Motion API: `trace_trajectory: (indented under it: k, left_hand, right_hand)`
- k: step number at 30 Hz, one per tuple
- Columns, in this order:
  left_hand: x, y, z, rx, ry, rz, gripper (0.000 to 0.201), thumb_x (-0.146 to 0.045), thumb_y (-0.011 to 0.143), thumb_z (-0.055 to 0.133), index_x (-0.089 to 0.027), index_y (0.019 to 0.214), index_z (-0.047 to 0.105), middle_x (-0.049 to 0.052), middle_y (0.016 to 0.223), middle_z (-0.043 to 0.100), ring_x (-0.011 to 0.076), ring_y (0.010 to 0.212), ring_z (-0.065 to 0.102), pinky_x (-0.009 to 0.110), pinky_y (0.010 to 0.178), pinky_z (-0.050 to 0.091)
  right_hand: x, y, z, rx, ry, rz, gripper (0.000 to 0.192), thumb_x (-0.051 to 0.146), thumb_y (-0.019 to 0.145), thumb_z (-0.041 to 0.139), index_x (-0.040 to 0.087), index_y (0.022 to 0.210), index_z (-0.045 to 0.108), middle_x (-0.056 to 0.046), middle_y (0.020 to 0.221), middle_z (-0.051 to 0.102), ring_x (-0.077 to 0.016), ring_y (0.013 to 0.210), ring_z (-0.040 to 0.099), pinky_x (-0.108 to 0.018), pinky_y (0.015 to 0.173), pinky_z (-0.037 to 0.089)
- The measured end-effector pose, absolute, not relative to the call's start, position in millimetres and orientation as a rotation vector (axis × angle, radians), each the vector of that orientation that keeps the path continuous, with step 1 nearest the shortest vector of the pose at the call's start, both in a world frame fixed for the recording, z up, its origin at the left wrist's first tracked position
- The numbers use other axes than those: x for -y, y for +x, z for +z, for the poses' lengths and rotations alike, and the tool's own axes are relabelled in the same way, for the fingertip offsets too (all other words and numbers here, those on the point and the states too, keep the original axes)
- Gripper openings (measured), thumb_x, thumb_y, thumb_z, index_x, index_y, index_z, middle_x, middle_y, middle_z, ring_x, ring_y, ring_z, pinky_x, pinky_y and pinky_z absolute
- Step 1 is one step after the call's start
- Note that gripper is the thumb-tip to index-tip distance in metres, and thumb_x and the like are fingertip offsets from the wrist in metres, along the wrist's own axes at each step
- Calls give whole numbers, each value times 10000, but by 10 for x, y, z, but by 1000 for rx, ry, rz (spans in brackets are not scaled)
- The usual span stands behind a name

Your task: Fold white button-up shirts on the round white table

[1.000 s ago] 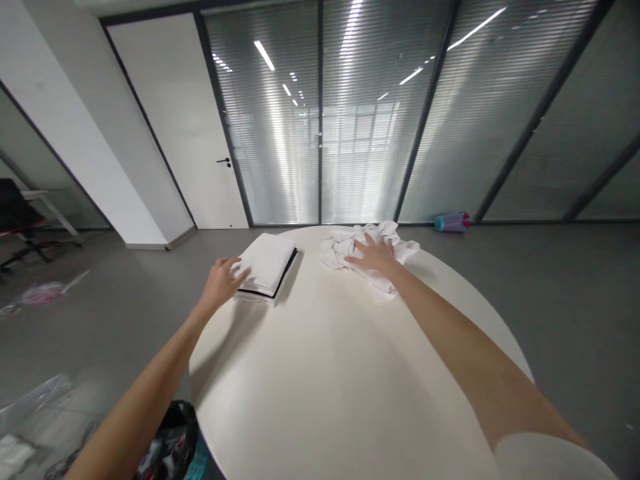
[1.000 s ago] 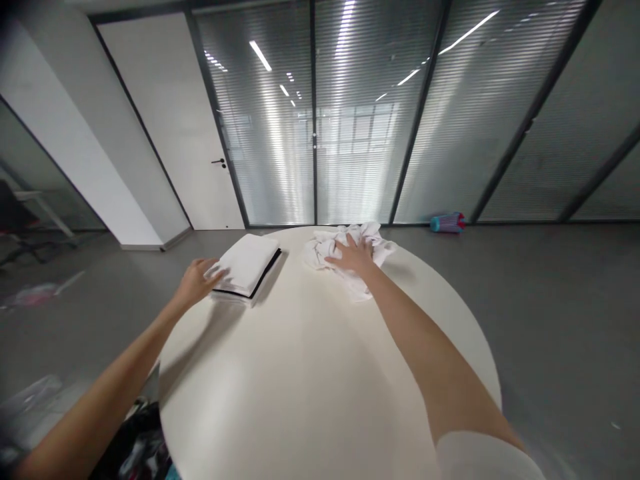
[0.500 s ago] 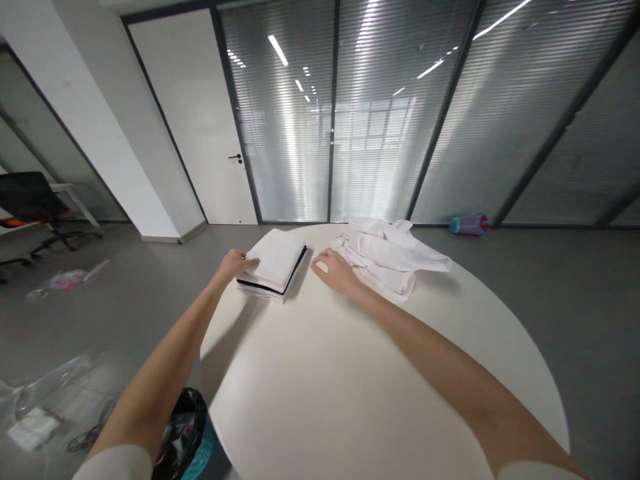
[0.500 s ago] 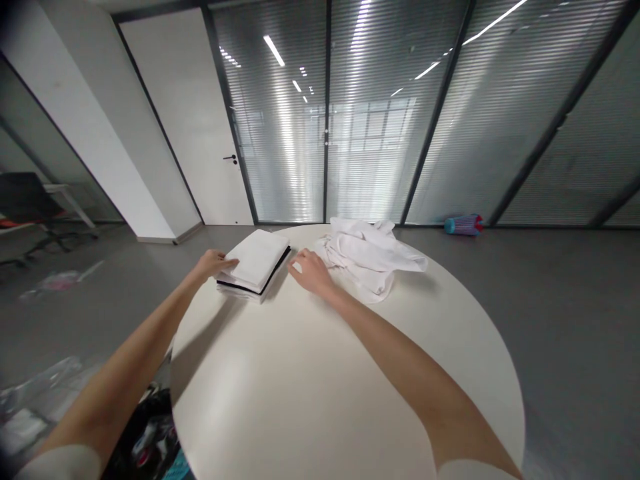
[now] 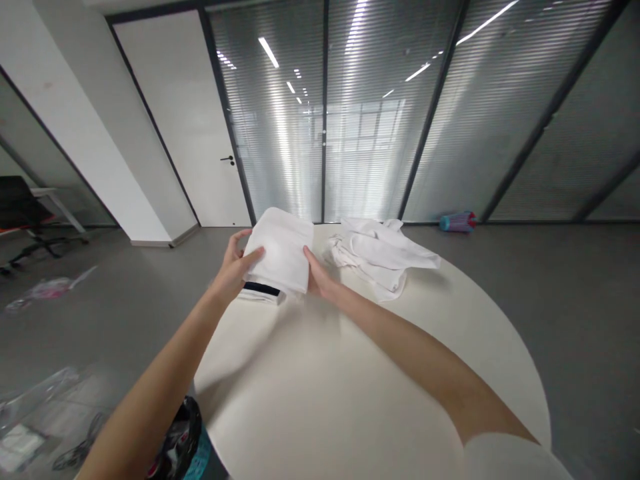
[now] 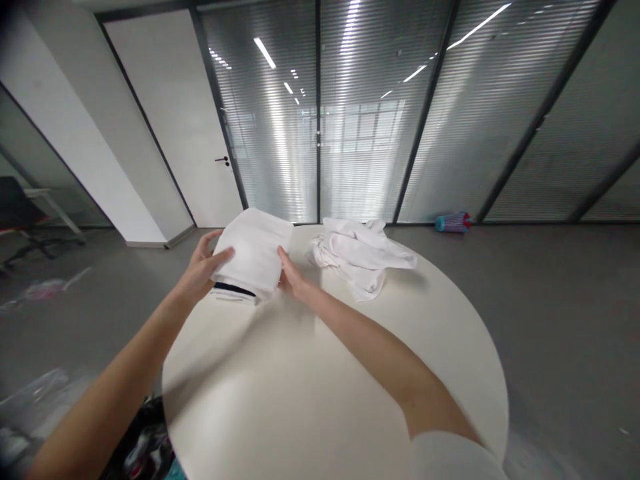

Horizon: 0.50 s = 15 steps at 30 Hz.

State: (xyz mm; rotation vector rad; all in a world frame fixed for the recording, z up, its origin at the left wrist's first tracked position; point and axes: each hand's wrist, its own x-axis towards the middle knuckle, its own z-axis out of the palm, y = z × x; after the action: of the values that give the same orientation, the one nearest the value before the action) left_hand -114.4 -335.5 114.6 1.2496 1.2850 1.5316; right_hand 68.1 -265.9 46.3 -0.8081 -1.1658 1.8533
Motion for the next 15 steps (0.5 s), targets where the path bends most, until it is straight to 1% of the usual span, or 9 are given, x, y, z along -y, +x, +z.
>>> trace_trajectory:
  k: [2, 3, 4, 6, 7, 9, 11, 13, 15]
  left_hand:
    - [3499, -1002, 1104, -1254, 1217, 1503, 767, -416, 654, 790, -234, 1311, 440, 23, 982, 650, 160, 708, 640, 244, 582, 503]
    - [3563, -948, 1055, -1259, 1214, 1445, 730, -415, 662, 789, -219, 1286, 465, 30, 998, 652, 163, 734, 646, 244, 595, 505]
    - [3623, -906, 991, -1267, 1225, 1359, 681, -424, 675, 785, -204, 1250, 493, 33, 992, 652, 165, 747, 649, 246, 608, 507]
    - [3722, -847, 832, -1265, 1291, 1121, 578, -479, 725, 751, -187, 1177, 540, 39, 960, 650, 169, 729, 655, 263, 611, 512]
    - [3759, -822, 747, -1257, 1352, 1004, 531, -513, 757, 717, -184, 1144, 559, 47, 961, 647, 171, 714, 659, 272, 601, 513]
    - [3805, -753, 585, -1284, 1538, 887, 459, -543, 802, 660, -192, 1089, 590, 57, 988, 633, 170, 701, 658, 278, 581, 509]
    - [3824, -627, 450, -1346, 1779, 919, 384, -500, 827, 643, -208, 1074, 604, 48, 984, 609, 151, 699, 638, 270, 588, 509]
    - [3837, -426, 353, -1319, 1998, 955, 297, -408, 867, 609, -223, 1099, 604, 25, 940, 576, 120, 660, 599, 256, 604, 517]
    - [3862, -172, 304, -1165, 2202, 858, 297, -275, 897, 553, -240, 1190, 587, 28, 974, 561, 105, 648, 589, 255, 636, 533]
  right_hand:
    - [2793, 947, 568, 1101, -742, 1920, 378, 532, 930, 491, 216, 1109, 598, -73, 945, 730, -235, 922, 695, -396, 842, 574]
    - [2872, 1106, 600, 1070, -741, 1895, 337, 462, 895, 570, 224, 1133, 598, -63, 987, 735, -230, 953, 694, -386, 870, 566]
    - [2958, 1280, 612, 1066, -747, 1835, 347, 386, 851, 638, 233, 1159, 593, -51, 1034, 735, -223, 974, 692, -375, 891, 559]
    - [3148, 1660, 566, 1112, -774, 1712, 456, 290, 770, 719, 255, 1203, 581, -35, 1134, 719, -219, 1011, 685, -368, 925, 545]
    - [3249, 1854, 507, 1151, -803, 1673, 501, 283, 748, 743, 262, 1220, 575, -35, 1172, 708, -224, 1028, 681, -374, 934, 540]
    - [3448, 2211, 336, 1238, -929, 1636, 527, 324, 734, 773, 266, 1221, 579, -46, 1199, 698, -240, 1051, 674, -386, 930, 542]
    - [3617, 2481, 141, 1301, -1070, 1593, 474, 419, 768, 753, 259, 1187, 600, -55, 1179, 702, -242, 1058, 667, -386, 910, 548]
    - [3732, 2630, -19, 1308, -1160, 1538, 399, 523, 825, 668, 246, 1111, 631, -56, 1124, 716, -234, 1024, 668, -373, 874, 553]
    - [3798, 2671, -110, 1287, -1168, 1479, 361, 538, 854, 599, 233, 1041, 645, -49, 1062, 725, -222, 960, 670, -354, 834, 549]
